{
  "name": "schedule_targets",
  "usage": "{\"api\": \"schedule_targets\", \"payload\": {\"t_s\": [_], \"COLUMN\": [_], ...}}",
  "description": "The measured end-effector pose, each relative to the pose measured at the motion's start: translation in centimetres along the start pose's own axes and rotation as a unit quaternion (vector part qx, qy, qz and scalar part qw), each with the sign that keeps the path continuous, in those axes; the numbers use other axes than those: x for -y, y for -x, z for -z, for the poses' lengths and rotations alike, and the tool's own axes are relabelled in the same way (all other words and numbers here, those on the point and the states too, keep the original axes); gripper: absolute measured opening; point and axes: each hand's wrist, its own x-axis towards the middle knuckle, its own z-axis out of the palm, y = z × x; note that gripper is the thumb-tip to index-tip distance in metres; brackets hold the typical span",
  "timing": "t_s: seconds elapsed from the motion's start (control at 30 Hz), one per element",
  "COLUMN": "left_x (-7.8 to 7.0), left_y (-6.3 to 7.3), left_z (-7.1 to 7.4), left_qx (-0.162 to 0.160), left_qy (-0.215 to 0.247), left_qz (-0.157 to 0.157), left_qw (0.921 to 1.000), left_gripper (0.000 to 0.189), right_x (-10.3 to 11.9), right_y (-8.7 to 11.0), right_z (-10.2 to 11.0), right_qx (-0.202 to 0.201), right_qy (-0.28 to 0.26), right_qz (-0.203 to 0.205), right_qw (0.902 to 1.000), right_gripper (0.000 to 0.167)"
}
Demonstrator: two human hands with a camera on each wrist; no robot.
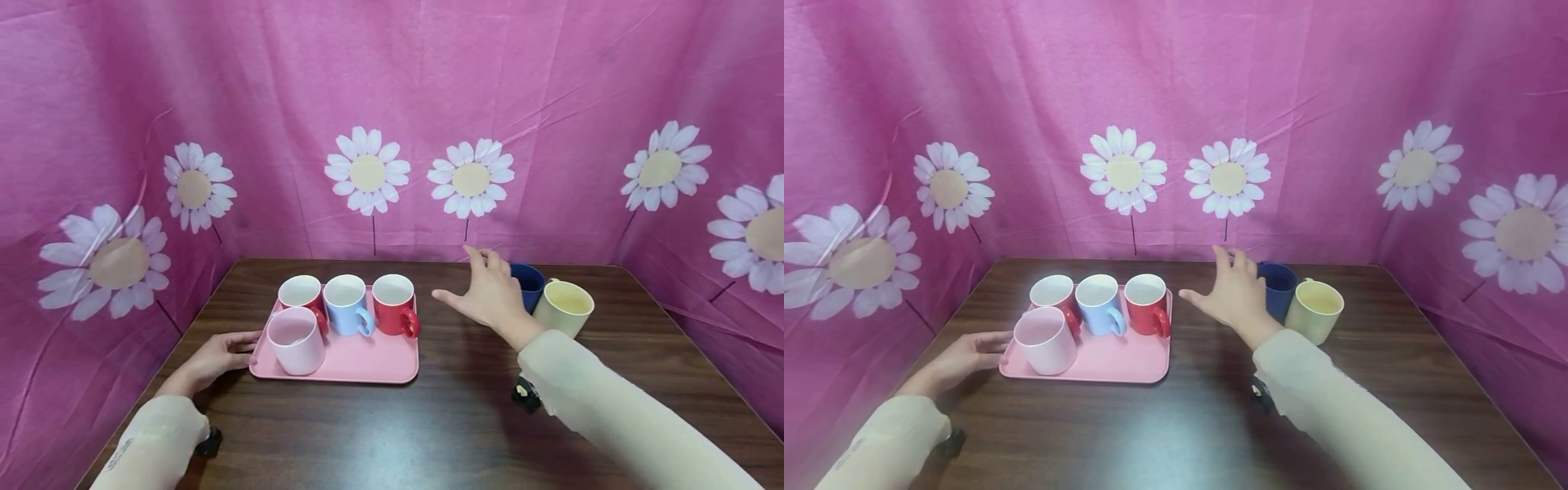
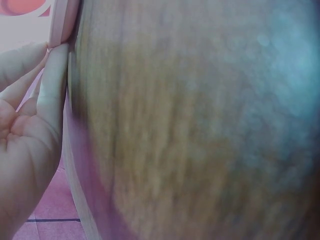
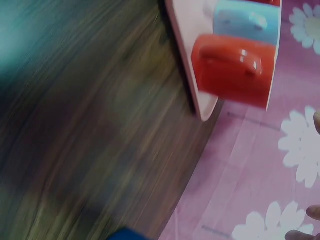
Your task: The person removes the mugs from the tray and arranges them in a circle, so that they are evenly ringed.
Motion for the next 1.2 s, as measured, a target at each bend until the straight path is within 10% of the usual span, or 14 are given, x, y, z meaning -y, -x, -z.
{"api": "schedule_targets", "payload": {"t_s": [1.2], "left_x": [0.6], "left_y": [-0.4], "left_z": [0.2], "left_qx": [0.006], "left_qy": [0.015], "left_qz": [-0.010], "left_qw": [0.9998], "left_gripper": [0.061], "right_x": [14.4], "right_y": [2.0], "right_z": [-7.5], "right_qx": [0.049], "right_qy": [-0.031], "right_qz": [0.149], "right_qw": [0.9871], "right_gripper": [0.098]}}
